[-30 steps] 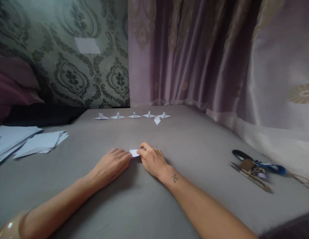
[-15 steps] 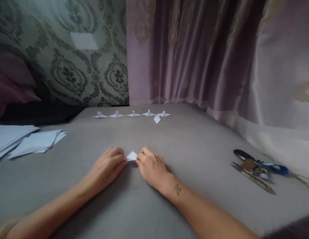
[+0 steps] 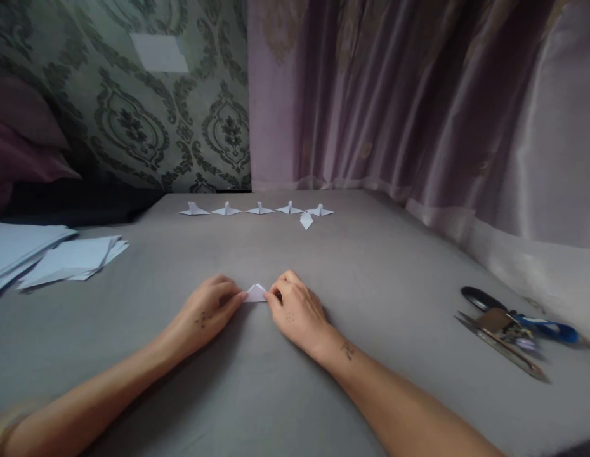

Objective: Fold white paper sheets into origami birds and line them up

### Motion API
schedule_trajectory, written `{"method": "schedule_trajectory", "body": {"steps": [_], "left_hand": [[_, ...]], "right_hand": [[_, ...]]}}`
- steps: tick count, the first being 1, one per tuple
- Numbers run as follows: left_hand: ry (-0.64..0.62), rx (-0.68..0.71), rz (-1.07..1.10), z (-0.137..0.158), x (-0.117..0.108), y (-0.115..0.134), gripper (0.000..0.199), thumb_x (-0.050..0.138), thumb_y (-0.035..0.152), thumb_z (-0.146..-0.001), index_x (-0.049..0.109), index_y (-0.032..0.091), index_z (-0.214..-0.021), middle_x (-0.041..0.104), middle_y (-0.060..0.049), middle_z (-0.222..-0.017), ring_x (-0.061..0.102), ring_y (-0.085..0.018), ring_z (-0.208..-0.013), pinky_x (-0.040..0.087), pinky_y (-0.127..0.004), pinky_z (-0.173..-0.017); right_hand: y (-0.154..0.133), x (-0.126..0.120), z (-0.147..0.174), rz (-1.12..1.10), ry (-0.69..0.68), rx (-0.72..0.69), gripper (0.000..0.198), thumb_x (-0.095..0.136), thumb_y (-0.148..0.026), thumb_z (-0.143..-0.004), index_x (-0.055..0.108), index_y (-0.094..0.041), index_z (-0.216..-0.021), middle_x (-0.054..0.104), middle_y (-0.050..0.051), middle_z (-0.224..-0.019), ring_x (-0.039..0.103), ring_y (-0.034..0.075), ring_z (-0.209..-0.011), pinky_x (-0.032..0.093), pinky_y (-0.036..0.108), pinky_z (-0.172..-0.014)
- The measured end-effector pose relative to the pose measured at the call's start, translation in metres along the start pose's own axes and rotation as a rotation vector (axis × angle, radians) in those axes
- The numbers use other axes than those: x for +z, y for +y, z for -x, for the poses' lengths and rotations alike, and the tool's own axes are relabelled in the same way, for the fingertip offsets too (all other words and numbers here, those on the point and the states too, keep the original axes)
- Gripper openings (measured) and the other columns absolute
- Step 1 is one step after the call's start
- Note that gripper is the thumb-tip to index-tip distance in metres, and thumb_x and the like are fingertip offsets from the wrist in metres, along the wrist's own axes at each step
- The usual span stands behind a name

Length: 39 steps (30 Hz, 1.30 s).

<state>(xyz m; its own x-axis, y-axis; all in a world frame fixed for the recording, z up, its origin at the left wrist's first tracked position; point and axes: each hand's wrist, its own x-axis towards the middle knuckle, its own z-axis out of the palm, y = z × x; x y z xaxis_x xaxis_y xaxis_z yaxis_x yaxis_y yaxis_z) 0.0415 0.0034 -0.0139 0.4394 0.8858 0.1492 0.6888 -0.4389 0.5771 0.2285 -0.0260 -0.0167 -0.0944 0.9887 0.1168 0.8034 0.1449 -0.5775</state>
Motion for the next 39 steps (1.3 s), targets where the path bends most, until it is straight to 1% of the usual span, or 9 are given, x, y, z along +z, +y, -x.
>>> {"method": "schedule_trajectory", "body": {"steps": [9, 17, 22, 25, 27, 29, 31, 33, 39], "left_hand": [[0.045, -0.006, -0.033, -0.003, 0.01, -0.012, 0.027, 0.047, 0.033, -0.088, 0.061, 0.016, -0.073, 0.057, -0.007, -0.087, 0.053, -0.021, -0.084, 0.043, -0.035, -0.077], [0.09, 0.102, -0.052, -0.003, 0.016, -0.026, 0.027, 0.047, 0.037, -0.09, 0.055, 0.017, -0.073, 0.054, -0.005, -0.085, 0.051, -0.019, -0.08, 0.042, -0.032, -0.072], [0.103, 0.139, -0.104, -0.003, 0.015, -0.022, 0.016, 0.046, 0.03, -0.09, 0.052, 0.018, -0.081, 0.053, -0.004, -0.085, 0.047, -0.018, -0.079, 0.041, -0.031, -0.071], [0.022, 0.229, -0.166, -0.004, 0.009, -0.013, 0.014, 0.039, 0.017, -0.091, 0.053, 0.018, -0.088, 0.054, -0.005, -0.089, 0.045, -0.019, -0.081, 0.041, -0.032, -0.073], [-0.071, 0.322, -0.22, -0.004, 0.005, -0.008, 0.021, 0.035, 0.009, -0.088, 0.055, 0.018, -0.089, 0.055, -0.006, -0.089, 0.045, -0.019, -0.082, 0.041, -0.032, -0.074], [-0.152, 0.368, -0.294, -0.003, 0.002, -0.004, 0.023, 0.037, 0.007, -0.086, 0.057, 0.017, -0.088, 0.056, -0.006, -0.089, 0.045, -0.02, -0.082, 0.041, -0.031, -0.073], [-0.202, 0.37, -0.382, -0.001, 0.0, 0.0, 0.02, 0.04, 0.009, -0.085, 0.059, 0.017, -0.086, 0.057, -0.007, -0.087, 0.045, -0.02, -0.08, 0.042, -0.032, -0.071], [-0.226, 0.365, -0.461, 0.001, -0.001, 0.006, 0.019, 0.042, 0.012, -0.086, 0.061, 0.016, -0.084, 0.057, -0.008, -0.085, 0.046, -0.021, -0.078, 0.042, -0.032, -0.069], [-0.24, 0.327, -0.58, 0.007, -0.005, 0.017, 0.023, 0.042, 0.006, -0.082, 0.064, 0.013, -0.083, 0.059, -0.01, -0.08, 0.048, -0.022, -0.076, 0.043, -0.033, -0.067]], "right_hand": [[-0.004, 0.004, 0.0, 0.1, 0.043, 0.026, 0.019, 0.049, -0.031, -0.089, 0.057, -0.02, -0.076, 0.058, 0.002, -0.094, 0.054, 0.01, -0.067, 0.039, 0.026, -0.064], [-0.005, 0.004, -0.001, 0.142, 0.025, 0.032, 0.018, 0.048, -0.031, -0.089, 0.056, -0.02, -0.078, 0.057, 0.001, -0.095, 0.055, 0.01, -0.068, 0.038, 0.025, -0.061], [-0.005, 0.004, 0.0, 0.162, 0.048, 0.002, 0.011, 0.051, -0.028, -0.089, 0.056, -0.02, -0.083, 0.058, 0.0, -0.094, 0.056, 0.011, -0.07, 0.038, 0.025, -0.061], [-0.007, 0.004, 0.003, 0.193, 0.041, -0.098, 0.01, 0.047, -0.023, -0.091, 0.057, -0.022, -0.094, 0.058, 0.0, -0.099, 0.057, 0.011, -0.073, 0.038, 0.025, -0.061], [-0.008, 0.004, 0.005, 0.254, 0.011, -0.197, 0.018, 0.042, -0.017, -0.093, 0.058, -0.023, -0.098, 0.058, 0.001, -0.101, 0.057, 0.011, -0.074, 0.037, 0.025, -0.06], [-0.009, 0.004, 0.007, 0.334, -0.02, -0.293, 0.024, 0.039, -0.011, -0.093, 0.059, -0.023, -0.1, 0.058, 0.001, -0.1, 0.056, 0.013, -0.08, 0.036, 0.025, -0.059], [-0.011, 0.003, 0.009, 0.41, -0.042, -0.367, 0.026, 0.038, -0.01, -0.092, 0.059, -0.023, -0.101, 0.059, 0.003, -0.098, 0.055, 0.015, -0.083, 0.036, 0.026, -0.06], [-0.012, 0.002, 0.01, 0.467, -0.052, -0.412, 0.027, 0.037, -0.01, -0.093, 0.059, -0.021, -0.103, 0.058, 0.004, -0.095, 0.053, 0.016, -0.081, 0.036, 0.028, -0.061], [-0.014, 0.001, 0.013, 0.528, -0.075, -0.419, 0.024, 0.04, -0.007, -0.09, 0.059, -0.019, -0.099, 0.057, 0.004, -0.091, 0.05, 0.017, -0.077, 0.036, 0.03, -0.062]]}}
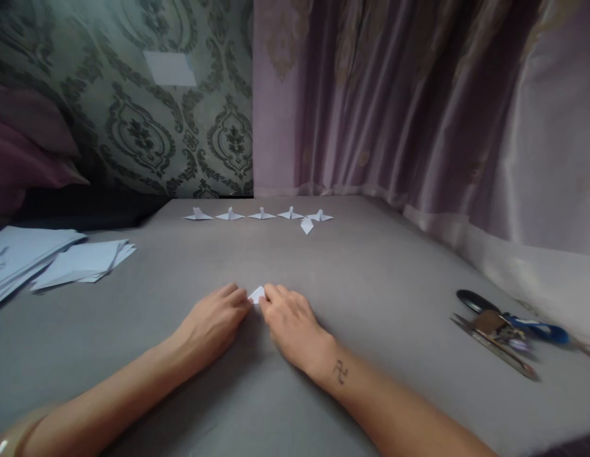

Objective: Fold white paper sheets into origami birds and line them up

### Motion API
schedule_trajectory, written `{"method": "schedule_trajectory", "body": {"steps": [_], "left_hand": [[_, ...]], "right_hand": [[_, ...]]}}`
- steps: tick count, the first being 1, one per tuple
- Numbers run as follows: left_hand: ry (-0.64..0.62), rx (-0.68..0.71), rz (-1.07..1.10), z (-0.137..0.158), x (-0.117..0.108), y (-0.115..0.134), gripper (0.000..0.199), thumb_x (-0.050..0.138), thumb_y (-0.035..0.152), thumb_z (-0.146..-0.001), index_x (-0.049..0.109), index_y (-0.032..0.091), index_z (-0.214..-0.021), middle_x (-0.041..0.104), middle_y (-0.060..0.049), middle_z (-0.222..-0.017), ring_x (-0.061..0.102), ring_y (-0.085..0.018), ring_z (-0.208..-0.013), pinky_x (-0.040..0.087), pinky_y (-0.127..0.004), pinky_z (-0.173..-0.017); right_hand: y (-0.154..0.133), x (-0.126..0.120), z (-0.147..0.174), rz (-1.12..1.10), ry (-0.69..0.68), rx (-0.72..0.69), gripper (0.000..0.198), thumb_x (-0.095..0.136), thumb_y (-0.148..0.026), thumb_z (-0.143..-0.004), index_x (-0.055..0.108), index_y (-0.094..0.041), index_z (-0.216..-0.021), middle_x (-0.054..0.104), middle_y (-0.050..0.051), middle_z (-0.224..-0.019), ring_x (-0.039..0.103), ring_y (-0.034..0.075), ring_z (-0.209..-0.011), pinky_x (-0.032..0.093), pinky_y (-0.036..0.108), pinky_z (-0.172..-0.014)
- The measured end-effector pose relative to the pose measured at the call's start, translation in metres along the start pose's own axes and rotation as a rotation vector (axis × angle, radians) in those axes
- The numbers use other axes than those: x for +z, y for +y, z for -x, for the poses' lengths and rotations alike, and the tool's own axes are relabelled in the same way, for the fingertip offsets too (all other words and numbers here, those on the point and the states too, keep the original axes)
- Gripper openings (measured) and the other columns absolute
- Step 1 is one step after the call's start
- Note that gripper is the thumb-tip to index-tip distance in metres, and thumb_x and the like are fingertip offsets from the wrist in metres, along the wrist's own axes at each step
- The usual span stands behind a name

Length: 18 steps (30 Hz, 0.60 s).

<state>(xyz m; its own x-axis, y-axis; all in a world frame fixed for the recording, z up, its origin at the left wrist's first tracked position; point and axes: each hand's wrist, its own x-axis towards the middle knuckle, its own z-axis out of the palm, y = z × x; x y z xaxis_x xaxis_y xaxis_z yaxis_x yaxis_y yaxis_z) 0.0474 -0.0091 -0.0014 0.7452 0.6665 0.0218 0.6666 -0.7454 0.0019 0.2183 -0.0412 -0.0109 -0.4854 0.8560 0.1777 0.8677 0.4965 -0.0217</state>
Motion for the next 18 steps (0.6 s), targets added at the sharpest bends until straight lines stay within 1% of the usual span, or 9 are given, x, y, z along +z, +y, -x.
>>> {"method": "schedule_trajectory", "body": {"steps": [3, 7, 11, 15, 18], "left_hand": [[0.026, -0.009, -0.012, 0.0039, 0.0026, -0.002, 0.024, 0.041, 0.006, -0.082, 0.064, 0.013, -0.082, 0.058, -0.01, -0.08, 0.048, -0.022, -0.075, 0.043, -0.033, -0.066], [0.056, -0.035, -0.01, 0.0073, 0.0072, -0.005, 0.026, 0.04, 0.007, -0.082, 0.064, 0.014, -0.077, 0.057, -0.01, -0.079, 0.048, -0.022, -0.075, 0.043, -0.033, -0.064], [0.053, -0.079, 0.012, 0.0085, 0.0049, -0.0045, 0.028, 0.038, 0.009, -0.083, 0.064, 0.015, -0.073, 0.058, -0.01, -0.078, 0.049, -0.022, -0.075, 0.042, -0.03, -0.061], [0.052, -0.101, 0.042, 0.0101, 0.0016, -0.0035, 0.027, 0.039, 0.01, -0.082, 0.064, 0.016, -0.072, 0.059, -0.009, -0.078, 0.05, -0.021, -0.076, 0.041, -0.029, -0.059], [0.078, -0.125, 0.081, 0.011, 0.0014, -0.0041, 0.025, 0.04, 0.011, -0.081, 0.062, 0.017, -0.07, 0.059, -0.008, -0.079, 0.052, -0.021, -0.079, 0.041, -0.028, -0.06]], "right_hand": [[0.001, -0.0003, 0.0027, -0.004, -0.004, 0.018, 0.025, 0.038, -0.006, -0.09, 0.059, -0.019, -0.096, 0.056, 0.005, -0.092, 0.05, 0.016, -0.078, 0.035, 0.029, -0.062], [0.0032, -0.0013, 0.0059, -0.014, -0.011, 0.053, 0.027, 0.035, -0.009, -0.092, 0.06, -0.019, -0.094, 0.057, 0.005, -0.093, 0.052, 0.016, -0.08, 0.035, 0.029, -0.061], [0.004, -0.0034, 0.0072, -0.024, -0.012, 0.078, 0.028, 0.035, -0.009, -0.093, 0.062, -0.019, -0.092, 0.057, 0.005, -0.093, 0.053, 0.016, -0.081, 0.034, 0.028, -0.061], [0.0045, -0.0049, 0.0074, -0.032, -0.022, 0.102, 0.027, 0.039, -0.007, -0.089, 0.063, -0.019, -0.091, 0.058, 0.005, -0.093, 0.055, 0.016, -0.082, 0.034, 0.027, -0.06], [0.0056, -0.0058, 0.008, -0.034, -0.026, 0.126, 0.028, 0.039, -0.006, -0.088, 0.064, -0.019, -0.087, 0.059, 0.005, -0.093, 0.055, 0.016, -0.083, 0.033, 0.027, -0.059]]}}
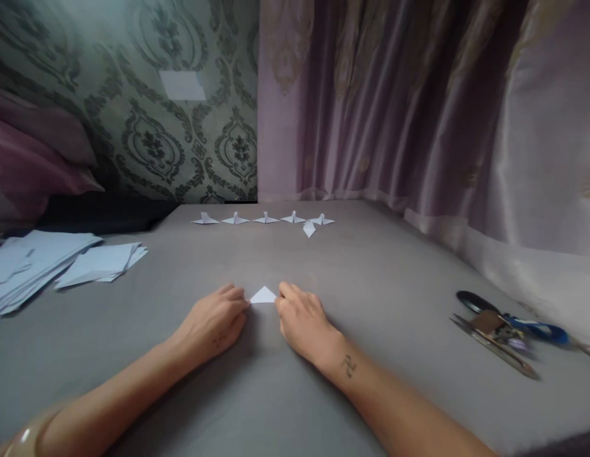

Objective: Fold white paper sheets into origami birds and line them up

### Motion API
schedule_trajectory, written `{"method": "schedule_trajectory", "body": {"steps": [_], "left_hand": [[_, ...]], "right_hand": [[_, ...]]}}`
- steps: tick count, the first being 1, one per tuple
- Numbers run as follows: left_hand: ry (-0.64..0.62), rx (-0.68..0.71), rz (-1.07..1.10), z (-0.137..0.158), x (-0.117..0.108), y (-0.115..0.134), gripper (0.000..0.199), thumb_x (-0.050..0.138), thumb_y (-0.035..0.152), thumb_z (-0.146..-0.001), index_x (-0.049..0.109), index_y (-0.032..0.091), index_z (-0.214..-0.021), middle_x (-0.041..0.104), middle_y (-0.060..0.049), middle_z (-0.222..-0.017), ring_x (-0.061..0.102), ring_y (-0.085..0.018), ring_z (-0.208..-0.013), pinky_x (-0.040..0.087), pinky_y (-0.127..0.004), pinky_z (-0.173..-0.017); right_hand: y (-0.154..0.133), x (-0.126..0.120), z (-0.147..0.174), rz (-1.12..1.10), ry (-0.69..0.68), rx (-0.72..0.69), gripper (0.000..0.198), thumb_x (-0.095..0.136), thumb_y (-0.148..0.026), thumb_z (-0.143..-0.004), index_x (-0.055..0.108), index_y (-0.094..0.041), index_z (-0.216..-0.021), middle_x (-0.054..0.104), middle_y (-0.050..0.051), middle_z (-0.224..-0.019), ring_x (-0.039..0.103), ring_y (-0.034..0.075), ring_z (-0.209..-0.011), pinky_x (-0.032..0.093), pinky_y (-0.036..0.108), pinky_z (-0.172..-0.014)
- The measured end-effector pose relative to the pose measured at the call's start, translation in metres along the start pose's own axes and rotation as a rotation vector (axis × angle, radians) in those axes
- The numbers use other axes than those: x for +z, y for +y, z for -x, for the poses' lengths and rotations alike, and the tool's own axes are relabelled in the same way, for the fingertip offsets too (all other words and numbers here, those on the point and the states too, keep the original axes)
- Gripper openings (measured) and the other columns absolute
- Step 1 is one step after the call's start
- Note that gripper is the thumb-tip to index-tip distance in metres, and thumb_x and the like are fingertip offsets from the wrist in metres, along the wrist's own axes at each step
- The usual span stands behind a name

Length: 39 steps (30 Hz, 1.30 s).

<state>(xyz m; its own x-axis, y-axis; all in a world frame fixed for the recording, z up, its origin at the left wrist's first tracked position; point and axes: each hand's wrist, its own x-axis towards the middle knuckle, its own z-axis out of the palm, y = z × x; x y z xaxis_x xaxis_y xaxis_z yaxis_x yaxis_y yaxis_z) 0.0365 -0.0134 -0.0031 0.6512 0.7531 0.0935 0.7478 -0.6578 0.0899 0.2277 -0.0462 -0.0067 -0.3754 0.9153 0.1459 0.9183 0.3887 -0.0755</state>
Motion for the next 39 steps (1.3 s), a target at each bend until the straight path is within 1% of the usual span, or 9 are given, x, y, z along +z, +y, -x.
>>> {"method": "schedule_trajectory", "body": {"steps": [4, 8, 13, 21, 25, 29, 33, 36, 39], "left_hand": [[0.062, -0.068, 0.1, -0.001, 0.002, -0.003, 0.02, 0.041, 0.012, -0.078, 0.06, 0.019, -0.073, 0.058, -0.006, -0.08, 0.055, -0.019, -0.077, 0.04, -0.027, -0.06], [0.132, -0.136, 0.228, -0.004, 0.01, -0.008, 0.013, 0.046, 0.026, -0.083, 0.057, 0.019, -0.082, 0.058, -0.004, -0.083, 0.056, -0.018, -0.074, 0.04, -0.027, -0.062], [0.178, -0.215, 0.417, -0.01, 0.021, -0.016, 0.029, 0.055, 0.04, -0.08, 0.054, 0.02, -0.101, 0.06, -0.004, -0.092, 0.056, -0.018, -0.075, 0.044, -0.029, -0.065], [0.168, -0.057, 0.544, -0.012, 0.011, -0.013, 0.015, 0.046, 0.026, -0.085, 0.06, 0.019, -0.081, 0.061, -0.004, -0.088, 0.056, -0.013, -0.07, 0.045, -0.025, -0.066], [0.229, -0.015, 0.565, -0.011, 0.009, -0.009, 0.012, 0.045, 0.021, -0.085, 0.057, 0.02, -0.083, 0.063, -0.004, -0.094, 0.059, -0.013, -0.078, 0.046, -0.025, -0.074], [0.293, 0.082, 0.608, -0.01, 0.011, -0.009, 0.014, 0.041, 0.019, -0.088, 0.056, 0.02, -0.085, 0.063, -0.004, -0.096, 0.059, -0.012, -0.083, 0.046, -0.023, -0.077], [0.314, 0.126, 0.687, -0.009, 0.011, -0.007, 0.016, 0.041, 0.017, -0.087, 0.057, 0.019, -0.087, 0.064, -0.005, -0.098, 0.059, -0.012, -0.089, 0.046, -0.024, -0.082], [0.288, 0.046, 0.82, -0.009, 0.005, -0.004, 0.015, 0.046, 0.02, -0.084, 0.06, 0.018, -0.087, 0.065, -0.005, -0.099, 0.06, -0.015, -0.09, 0.046, -0.027, -0.083], [0.197, -0.145, 1.017, -0.01, 0.0, -0.002, 0.019, 0.051, 0.032, -0.083, 0.062, 0.017, -0.086, 0.067, -0.004, -0.087, 0.061, -0.017, -0.082, 0.048, -0.027, -0.074]], "right_hand": [[0.003, -0.002, 0.001, -0.06, 0.006, 0.066, 0.027, 0.041, -0.007, -0.086, 0.065, -0.019, -0.08, 0.059, 0.005, -0.092, 0.056, 0.015, -0.081, 0.032, 0.026, -0.057], [0.011, 0.001, -0.001, -0.202, 0.061, 0.126, 0.027, 0.044, -0.008, -0.082, 0.067, -0.021, -0.082, 0.062, 0.003, -0.093, 0.057, 0.013, -0.075, 0.036, 0.025, -0.063], [0.021, 0.011, -0.006, -0.41, 0.18, 0.208, 0.027, 0.041, -0.005, -0.078, 0.064, -0.019, -0.081, 0.063, 0.001, -0.085, 0.056, 0.011, -0.071, 0.04, 0.023, -0.066], [0.015, 0.011, -0.005, -0.538, 0.248, 0.151, 0.024, 0.043, -0.007, -0.08, 0.06, -0.019, -0.09, 0.061, 0.003, -0.095, 0.054, 0.01, -0.068, 0.041, 0.023, -0.065], [0.011, 0.011, -0.006, -0.621, 0.29, 0.176, 0.011, 0.05, -0.024, -0.085, 0.058, -0.02, -0.091, 0.06, 0.003, -0.094, 0.054, 0.01, -0.068, 0.043, 0.025, -0.067], [0.011, 0.014, -0.008, -0.768, 0.268, 0.273, 0.026, 0.059, -0.036, -0.081, 0.052, -0.021, -0.1, 0.061, 0.003, -0.096, 0.054, 0.01, -0.065, 0.045, 0.025, -0.065], [0.012, 0.015, -0.011, -0.929, 0.215, 0.283, 0.027, 0.06, -0.031, -0.08, 0.05, -0.02, -0.103, 0.062, 0.0, -0.083, 0.055, 0.01, -0.066, 0.046, 0.024, -0.066], [0.011, 0.014, -0.012, -0.962, 0.232, 0.264, 0.023, 0.058, -0.026, -0.08, 0.052, -0.02, -0.101, 0.061, -0.002, -0.078, 0.055, 0.01, -0.066, 0.045, 0.024, -0.065], [0.008, 0.013, -0.011, -0.961, 0.263, 0.255, 0.022, 0.058, -0.024, -0.08, 0.052, -0.021, -0.101, 0.061, -0.002, -0.077, 0.054, 0.01, -0.063, 0.044, 0.023, -0.062]]}}
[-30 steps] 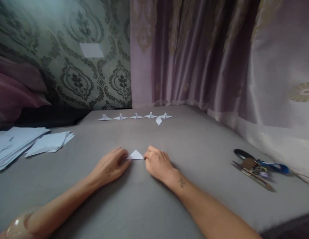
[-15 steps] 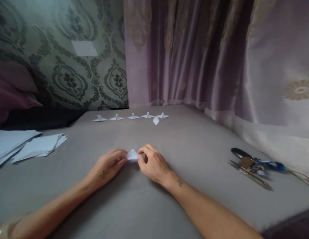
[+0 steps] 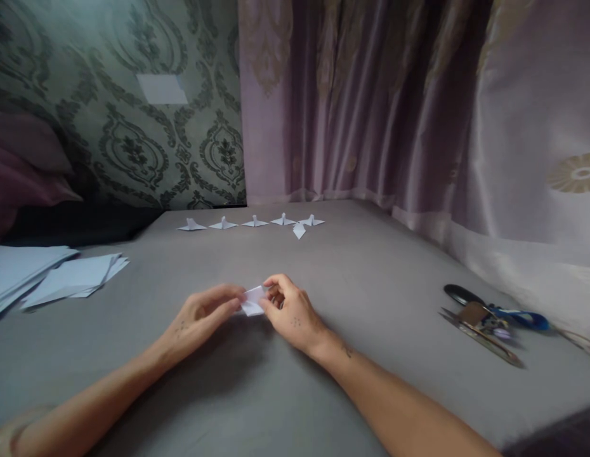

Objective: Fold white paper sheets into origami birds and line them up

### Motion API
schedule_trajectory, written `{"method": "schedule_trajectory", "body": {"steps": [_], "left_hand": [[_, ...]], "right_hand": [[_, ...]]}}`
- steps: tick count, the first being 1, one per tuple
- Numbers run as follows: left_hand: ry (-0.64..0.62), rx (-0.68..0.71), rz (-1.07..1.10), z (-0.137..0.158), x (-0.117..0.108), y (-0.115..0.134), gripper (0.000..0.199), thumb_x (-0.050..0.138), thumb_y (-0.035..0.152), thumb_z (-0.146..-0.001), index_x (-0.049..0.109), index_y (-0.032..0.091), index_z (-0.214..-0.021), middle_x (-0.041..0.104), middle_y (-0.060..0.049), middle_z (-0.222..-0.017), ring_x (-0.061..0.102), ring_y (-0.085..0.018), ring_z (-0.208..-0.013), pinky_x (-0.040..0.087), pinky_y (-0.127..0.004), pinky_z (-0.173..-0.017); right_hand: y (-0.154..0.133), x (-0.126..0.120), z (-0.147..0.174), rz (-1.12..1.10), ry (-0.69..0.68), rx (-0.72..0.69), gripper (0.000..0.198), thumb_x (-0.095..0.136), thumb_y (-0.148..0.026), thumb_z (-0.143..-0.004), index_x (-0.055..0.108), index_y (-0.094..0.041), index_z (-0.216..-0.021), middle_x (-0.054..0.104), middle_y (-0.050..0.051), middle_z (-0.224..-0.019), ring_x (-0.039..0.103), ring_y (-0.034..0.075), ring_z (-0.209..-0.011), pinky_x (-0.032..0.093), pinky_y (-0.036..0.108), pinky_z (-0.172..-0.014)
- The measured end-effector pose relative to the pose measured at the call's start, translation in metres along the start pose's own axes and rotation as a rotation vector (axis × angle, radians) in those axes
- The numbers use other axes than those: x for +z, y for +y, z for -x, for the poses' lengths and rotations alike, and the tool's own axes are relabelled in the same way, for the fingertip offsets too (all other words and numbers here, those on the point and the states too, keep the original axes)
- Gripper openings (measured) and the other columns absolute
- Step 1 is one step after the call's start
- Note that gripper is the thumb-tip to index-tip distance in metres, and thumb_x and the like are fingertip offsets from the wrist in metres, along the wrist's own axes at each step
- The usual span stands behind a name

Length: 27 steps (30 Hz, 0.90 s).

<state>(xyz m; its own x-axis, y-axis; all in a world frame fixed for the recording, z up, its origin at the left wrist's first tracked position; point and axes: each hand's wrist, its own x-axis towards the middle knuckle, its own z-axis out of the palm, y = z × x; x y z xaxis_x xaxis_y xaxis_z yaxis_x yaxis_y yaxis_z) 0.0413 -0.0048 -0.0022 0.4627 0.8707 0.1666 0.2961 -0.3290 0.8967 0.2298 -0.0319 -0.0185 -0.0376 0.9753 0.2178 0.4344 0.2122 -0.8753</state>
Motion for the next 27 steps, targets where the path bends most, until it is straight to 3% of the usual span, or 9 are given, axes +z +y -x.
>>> {"method": "schedule_trajectory", "body": {"steps": [3, 7, 10, 17, 27], "left_hand": [[-0.012, -0.139, 0.206, -0.002, 0.002, -0.001, 0.024, 0.062, 0.038, -0.076, 0.059, 0.016, -0.085, 0.065, -0.002, -0.078, 0.06, -0.015, -0.073, 0.047, -0.026, -0.066], [-0.033, -0.159, 0.5, -0.004, 0.006, -0.008, 0.03, 0.072, 0.03, -0.069, 0.053, 0.017, -0.088, 0.063, 0.0, -0.077, 0.059, -0.012, -0.071, 0.045, -0.025, -0.068], [-0.039, -0.167, 0.604, -0.004, 0.007, -0.009, 0.032, 0.075, 0.024, -0.067, 0.051, 0.017, -0.087, 0.061, 0.001, -0.078, 0.058, -0.011, -0.071, 0.044, -0.023, -0.068], [-0.079, -0.177, 0.653, -0.004, 0.006, -0.007, 0.036, 0.073, 0.02, -0.069, 0.052, 0.019, -0.099, 0.063, 0.0, -0.088, 0.059, -0.012, -0.078, 0.044, -0.025, -0.073], [-0.075, -0.181, 0.622, -0.006, 0.008, -0.011, 0.027, 0.075, 0.021, -0.066, 0.063, 0.017, -0.09, 0.067, 0.0, -0.084, 0.059, -0.012, -0.077, 0.045, -0.024, -0.075]], "right_hand": [[-0.002, 0.0, 0.001, -0.004, 0.021, -0.015, 0.022, 0.058, -0.025, -0.08, 0.051, -0.021, -0.1, 0.062, -0.002, -0.079, 0.055, 0.01, -0.065, 0.044, 0.024, -0.062], [-0.002, 0.001, 0.001, -0.017, 0.052, -0.007, 0.021, 0.06, -0.028, -0.08, 0.05, -0.021, -0.097, 0.063, -0.001, -0.079, 0.055, 0.011, -0.064, 0.044, 0.024, -0.062], [-0.002, 0.0, 0.002, -0.021, 0.048, -0.006, 0.018, 0.059, -0.028, -0.081, 0.05, -0.021, -0.095, 0.064, -0.001, -0.08, 0.056, 0.011, -0.065, 0.044, 0.024, -0.061], [-0.003, -0.001, 0.002, 0.021, 0.039, -0.03, 0.017, 0.057, -0.026, -0.083, 0.057, -0.023, -0.099, 0.064, -0.001, -0.084, 0.057, 0.01, -0.067, 0.044, 0.022, -0.059], [0.004, 0.0, 0.001, 0.098, -0.025, -0.128, 0.025, 0.055, -0.022, -0.084, 0.066, -0.024, -0.106, 0.065, 0.002, -0.097, 0.059, 0.011, -0.073, 0.046, 0.023, -0.061]]}}
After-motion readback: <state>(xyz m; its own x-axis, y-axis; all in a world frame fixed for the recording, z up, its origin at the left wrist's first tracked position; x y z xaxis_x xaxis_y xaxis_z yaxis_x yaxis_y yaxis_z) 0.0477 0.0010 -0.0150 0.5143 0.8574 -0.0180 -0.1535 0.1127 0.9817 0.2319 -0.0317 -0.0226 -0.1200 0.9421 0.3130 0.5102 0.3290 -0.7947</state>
